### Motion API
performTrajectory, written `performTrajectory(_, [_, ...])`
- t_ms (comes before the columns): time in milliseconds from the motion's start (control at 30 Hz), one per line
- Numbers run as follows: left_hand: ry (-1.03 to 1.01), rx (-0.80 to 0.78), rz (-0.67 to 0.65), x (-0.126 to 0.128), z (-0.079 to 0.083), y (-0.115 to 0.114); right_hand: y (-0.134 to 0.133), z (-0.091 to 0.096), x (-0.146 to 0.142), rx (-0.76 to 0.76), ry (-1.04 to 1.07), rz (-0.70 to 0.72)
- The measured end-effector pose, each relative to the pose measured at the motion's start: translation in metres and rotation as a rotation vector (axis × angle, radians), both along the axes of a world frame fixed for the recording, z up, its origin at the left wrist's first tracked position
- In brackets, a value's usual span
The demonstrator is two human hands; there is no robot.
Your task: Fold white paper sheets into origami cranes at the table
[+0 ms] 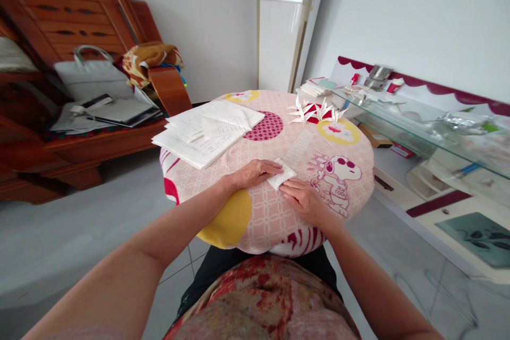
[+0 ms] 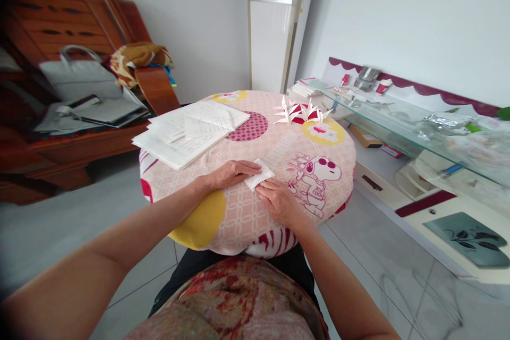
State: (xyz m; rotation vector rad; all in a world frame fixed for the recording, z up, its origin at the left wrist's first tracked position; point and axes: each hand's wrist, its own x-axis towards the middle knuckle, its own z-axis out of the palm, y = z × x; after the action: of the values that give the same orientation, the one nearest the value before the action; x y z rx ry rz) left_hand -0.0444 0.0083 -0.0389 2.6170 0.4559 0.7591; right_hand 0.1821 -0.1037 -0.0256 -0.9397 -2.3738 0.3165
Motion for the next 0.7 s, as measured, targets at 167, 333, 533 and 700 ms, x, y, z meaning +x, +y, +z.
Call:
performTrajectory(167, [0.038,0.062,-0.042,-0.004,-0.002,-0.001,-0.004,-0.001,-0.001,0.029,-0.034,-0.016])
performTrajectory(333, [0.086,0.068,-0.051,-0.006,-0.001,-0.004,-0.005,-0.006,-0.001,0.076,-0.006,-0.008])
performTrajectory(533, [0.107,0.011,-0.060,-0.009,0.000,-0.005,-0.005,-0.013,0.002,0.047,0.092,-0.011])
performTrajectory(700, [0.165,-0.045,-0.090,-0.011,0.002,-0.007,-0.006,-0.013,0.002,0.018,0.135,-0.031])
